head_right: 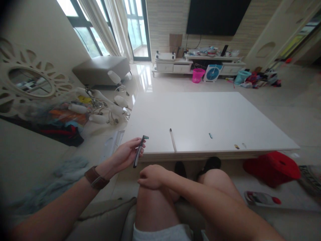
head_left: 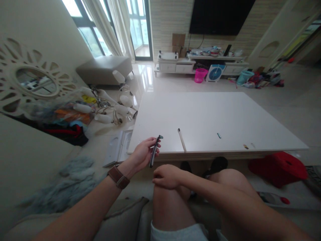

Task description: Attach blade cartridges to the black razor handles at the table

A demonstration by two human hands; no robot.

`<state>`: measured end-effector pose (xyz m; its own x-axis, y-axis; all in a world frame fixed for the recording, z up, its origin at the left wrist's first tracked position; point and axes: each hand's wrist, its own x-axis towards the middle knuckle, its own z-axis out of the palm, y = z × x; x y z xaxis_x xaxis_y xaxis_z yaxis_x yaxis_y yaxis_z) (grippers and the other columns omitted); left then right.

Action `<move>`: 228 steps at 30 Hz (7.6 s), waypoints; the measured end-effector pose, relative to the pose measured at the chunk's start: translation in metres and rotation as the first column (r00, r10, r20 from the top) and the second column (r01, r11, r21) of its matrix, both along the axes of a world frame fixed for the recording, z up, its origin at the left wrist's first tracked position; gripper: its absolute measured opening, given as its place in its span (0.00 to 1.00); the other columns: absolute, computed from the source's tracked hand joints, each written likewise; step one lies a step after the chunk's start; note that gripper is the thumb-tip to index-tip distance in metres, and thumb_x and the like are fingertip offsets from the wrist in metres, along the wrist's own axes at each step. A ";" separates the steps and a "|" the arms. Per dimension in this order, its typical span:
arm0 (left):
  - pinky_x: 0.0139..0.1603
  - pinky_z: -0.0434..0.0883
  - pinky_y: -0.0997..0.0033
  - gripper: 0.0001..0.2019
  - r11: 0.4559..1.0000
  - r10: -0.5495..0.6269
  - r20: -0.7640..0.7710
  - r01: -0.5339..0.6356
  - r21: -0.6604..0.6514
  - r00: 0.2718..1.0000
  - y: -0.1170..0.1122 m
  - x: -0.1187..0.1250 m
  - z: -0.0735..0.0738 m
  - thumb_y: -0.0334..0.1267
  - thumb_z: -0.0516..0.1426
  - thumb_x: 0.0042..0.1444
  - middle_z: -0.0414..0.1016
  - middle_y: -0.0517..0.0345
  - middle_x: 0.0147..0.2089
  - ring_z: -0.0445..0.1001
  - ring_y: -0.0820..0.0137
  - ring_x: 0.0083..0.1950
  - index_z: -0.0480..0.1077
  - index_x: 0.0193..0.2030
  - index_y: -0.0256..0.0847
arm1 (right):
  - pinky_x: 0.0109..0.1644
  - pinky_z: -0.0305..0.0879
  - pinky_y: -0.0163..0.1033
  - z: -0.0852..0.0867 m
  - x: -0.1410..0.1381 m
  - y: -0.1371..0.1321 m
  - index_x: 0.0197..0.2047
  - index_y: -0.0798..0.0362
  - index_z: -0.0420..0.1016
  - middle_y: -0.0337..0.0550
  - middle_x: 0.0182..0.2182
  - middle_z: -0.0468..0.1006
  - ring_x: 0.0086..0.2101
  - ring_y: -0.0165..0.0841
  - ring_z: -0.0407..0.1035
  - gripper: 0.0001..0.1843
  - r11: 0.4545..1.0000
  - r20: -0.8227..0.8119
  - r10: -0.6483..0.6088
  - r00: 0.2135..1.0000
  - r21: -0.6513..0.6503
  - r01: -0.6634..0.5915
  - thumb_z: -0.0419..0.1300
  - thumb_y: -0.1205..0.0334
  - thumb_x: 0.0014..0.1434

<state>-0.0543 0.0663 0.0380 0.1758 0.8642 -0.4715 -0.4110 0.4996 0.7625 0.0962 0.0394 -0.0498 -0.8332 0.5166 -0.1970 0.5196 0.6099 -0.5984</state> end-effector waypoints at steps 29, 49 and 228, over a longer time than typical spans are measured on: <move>0.19 0.66 0.79 0.12 0.967 -0.187 -0.333 0.233 0.104 0.924 -0.005 0.005 0.000 0.36 0.61 0.53 0.73 0.59 0.31 0.71 0.75 0.24 0.67 0.43 0.39 | 0.37 0.67 0.37 0.039 0.028 0.046 0.39 0.51 0.79 0.42 0.31 0.79 0.33 0.32 0.71 0.05 0.784 -0.678 -0.474 0.562 -0.035 0.620 0.62 0.61 0.59; 0.19 0.66 0.80 0.11 0.932 -0.229 -0.476 0.332 0.143 0.849 -0.005 0.003 -0.004 0.35 0.59 0.52 0.73 0.60 0.30 0.71 0.74 0.25 0.68 0.43 0.40 | 0.33 0.63 0.35 0.044 0.031 0.043 0.38 0.50 0.79 0.39 0.28 0.77 0.29 0.30 0.69 0.05 0.795 -0.623 -0.439 0.648 0.067 0.603 0.61 0.63 0.60; 0.15 0.67 0.76 0.11 0.913 -0.295 -0.541 0.400 0.084 0.788 -0.008 0.005 0.007 0.44 0.55 0.57 0.72 0.60 0.29 0.74 0.69 0.17 0.67 0.37 0.38 | 0.27 0.62 0.34 0.039 0.026 0.039 0.36 0.52 0.80 0.39 0.27 0.77 0.27 0.29 0.70 0.04 0.797 -0.717 -0.483 0.502 -0.124 0.591 0.65 0.62 0.57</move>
<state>-0.0492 0.0581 0.0446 0.2631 0.8701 -0.4167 0.2332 0.3618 0.9026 0.1224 0.0784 -0.0110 -0.2370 0.8859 0.3988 0.2432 0.4515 -0.8585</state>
